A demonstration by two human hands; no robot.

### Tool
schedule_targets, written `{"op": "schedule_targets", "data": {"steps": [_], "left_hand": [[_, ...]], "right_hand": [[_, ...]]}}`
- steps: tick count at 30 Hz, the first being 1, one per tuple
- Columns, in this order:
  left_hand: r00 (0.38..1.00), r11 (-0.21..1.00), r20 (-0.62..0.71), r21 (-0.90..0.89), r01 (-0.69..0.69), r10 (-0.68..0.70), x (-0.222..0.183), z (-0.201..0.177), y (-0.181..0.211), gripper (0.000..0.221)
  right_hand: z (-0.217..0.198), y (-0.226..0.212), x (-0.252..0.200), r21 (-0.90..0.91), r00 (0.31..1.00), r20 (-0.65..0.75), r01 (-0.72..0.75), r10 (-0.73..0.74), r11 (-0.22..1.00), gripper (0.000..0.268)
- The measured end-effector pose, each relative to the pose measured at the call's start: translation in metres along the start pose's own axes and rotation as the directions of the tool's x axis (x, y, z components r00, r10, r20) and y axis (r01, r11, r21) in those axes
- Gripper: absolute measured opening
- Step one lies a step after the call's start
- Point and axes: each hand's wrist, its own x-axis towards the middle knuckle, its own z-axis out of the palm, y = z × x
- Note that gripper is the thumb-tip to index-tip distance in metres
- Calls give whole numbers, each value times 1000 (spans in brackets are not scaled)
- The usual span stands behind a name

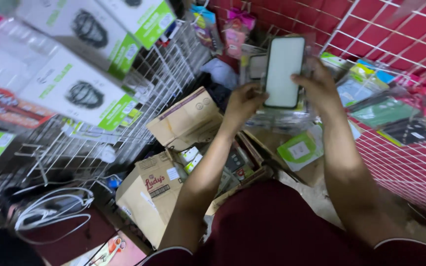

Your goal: Organizing mobile phone accessories by checking packages and placing them into a box.

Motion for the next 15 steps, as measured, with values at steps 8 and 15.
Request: {"op": "schedule_targets", "data": {"steps": [8, 15], "left_hand": [[989, 828, -36, 552, -97, 140, 62, 44, -60, 33], [998, 757, -66, 652, 32, 15, 39, 56, -17, 48]], "right_hand": [[-48, 0, 15, -330, 963, -156, -261, 221, 907, 42], [-49, 6, 9, -835, 993, -116, -86, -22, 543, 37]]}}
